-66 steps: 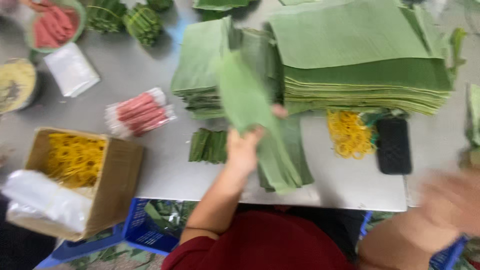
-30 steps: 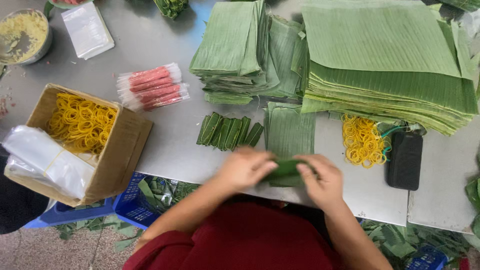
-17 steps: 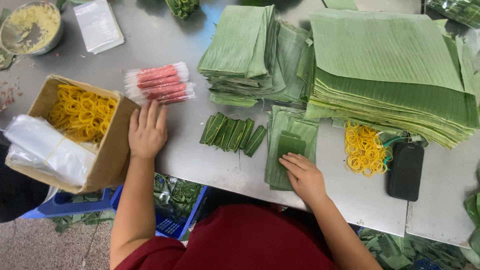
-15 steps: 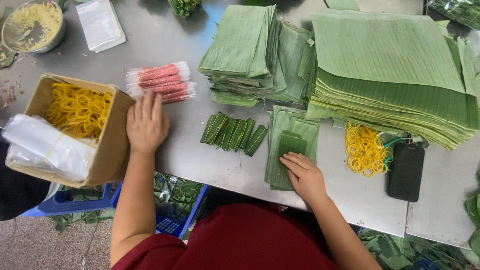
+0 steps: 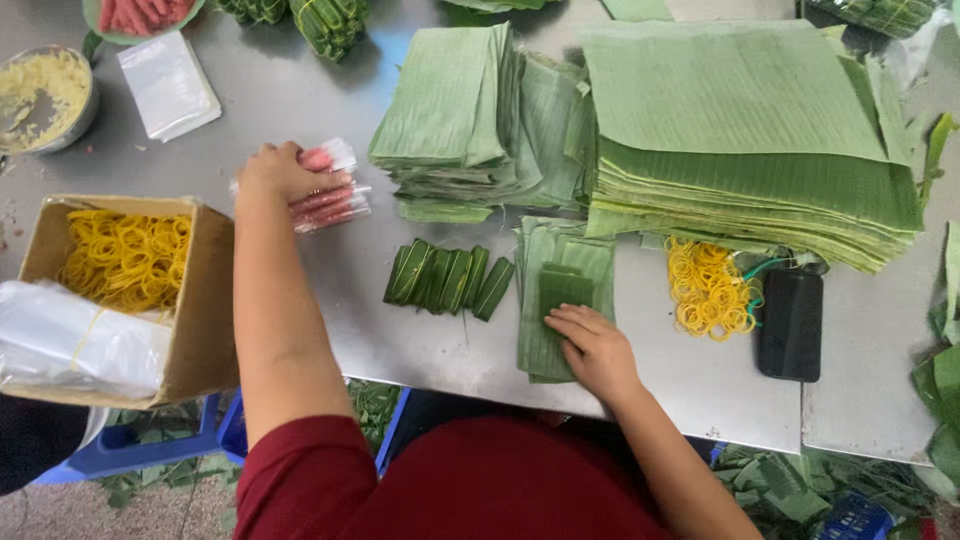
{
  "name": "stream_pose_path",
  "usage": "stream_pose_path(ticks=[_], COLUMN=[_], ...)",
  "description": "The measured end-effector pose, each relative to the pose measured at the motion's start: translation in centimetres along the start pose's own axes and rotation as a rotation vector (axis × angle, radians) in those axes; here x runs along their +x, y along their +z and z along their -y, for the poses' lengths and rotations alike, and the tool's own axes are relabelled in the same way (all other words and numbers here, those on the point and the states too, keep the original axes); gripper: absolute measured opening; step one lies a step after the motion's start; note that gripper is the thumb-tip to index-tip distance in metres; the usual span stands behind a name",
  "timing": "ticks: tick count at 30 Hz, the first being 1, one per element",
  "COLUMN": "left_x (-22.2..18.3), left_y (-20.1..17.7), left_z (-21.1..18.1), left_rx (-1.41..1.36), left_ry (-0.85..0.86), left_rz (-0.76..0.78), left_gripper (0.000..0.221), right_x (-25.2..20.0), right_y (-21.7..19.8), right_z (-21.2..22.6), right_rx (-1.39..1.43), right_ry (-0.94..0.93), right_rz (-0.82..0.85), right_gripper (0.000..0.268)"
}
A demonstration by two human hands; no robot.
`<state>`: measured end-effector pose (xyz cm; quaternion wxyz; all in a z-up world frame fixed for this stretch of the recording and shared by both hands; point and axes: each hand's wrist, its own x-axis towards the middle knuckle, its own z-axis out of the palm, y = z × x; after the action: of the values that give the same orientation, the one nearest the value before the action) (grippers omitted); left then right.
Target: The person wraps small cylindrical food items into pieces of green leaf by hand. They place a food item onto a rectangular piece of leaf, roll it tightly, and secure it with a rubber band, occasionally picking up finished bundles and checking the leaf supply.
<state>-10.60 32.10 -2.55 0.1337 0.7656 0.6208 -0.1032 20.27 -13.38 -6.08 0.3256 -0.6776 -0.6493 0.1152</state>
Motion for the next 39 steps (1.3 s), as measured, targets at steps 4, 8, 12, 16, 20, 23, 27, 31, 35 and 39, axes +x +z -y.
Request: stream_pose_path(ticks=[4, 8, 12, 16, 20, 23, 27, 31, 35, 39], left_x=[-2.4, -8.6, -13.9, -16.1, -15.8, -15.3, -14.3, -17.4, -23.3, -25.8], left_y=[0.6, 1.4, 2.4, 6.1, 7.2, 7.5, 6.1, 2.8, 2.2, 8.4], left_z=[-2.5, -5.2, -4.8, -3.9, -3.5, -3.2, -4.5, -7.1, -11.6, -17.2], left_rx=[0.046, 0.097, 0.030, 0.089, -0.083, -0.069, -0.017, -0.043, -0.616, -1.524], left_ry=[0.003, -0.057, -0.172, -0.120, -0.013, 0.008, 0.003, 0.070, 0.267, 0.817], left_rz=[0.007, -0.051, -0.095, -0.408, -0.688, -0.668, -0.551, -0.672, -0.518, 0.280], left_gripper=[0.118, 0.107, 0.098, 0.062, 0.033, 0.026, 0.025, 0.017, 0.015, 0.017], right_x=[-0.1, -0.1, 0.0, -0.5, 0.3, -0.1, -0.3, 0.3, 1.0, 0.7], right_y=[0.2, 0.3, 0.1, 0.3, 0.0, 0.3, 0.4, -0.6, -2.1, -2.4], right_z=[-0.4, -0.3, -0.3, -0.2, -0.2, -0.2, 0.1, 0.8, 1.5, -0.5], right_rx=[-0.013, -0.024, -0.020, -0.033, -0.051, -0.074, -0.123, -0.076, 0.100, 0.605], right_ry=[-0.006, 0.001, -0.024, -0.007, -0.022, -0.050, -0.112, -0.092, 0.047, -0.008], right_rz=[0.022, 0.049, 0.031, 0.035, 0.031, 0.023, -0.036, 0.008, 0.049, 0.006], right_gripper=[0.040, 0.041, 0.039, 0.038, 0.039, 0.038, 0.033, 0.033, 0.043, 0.046])
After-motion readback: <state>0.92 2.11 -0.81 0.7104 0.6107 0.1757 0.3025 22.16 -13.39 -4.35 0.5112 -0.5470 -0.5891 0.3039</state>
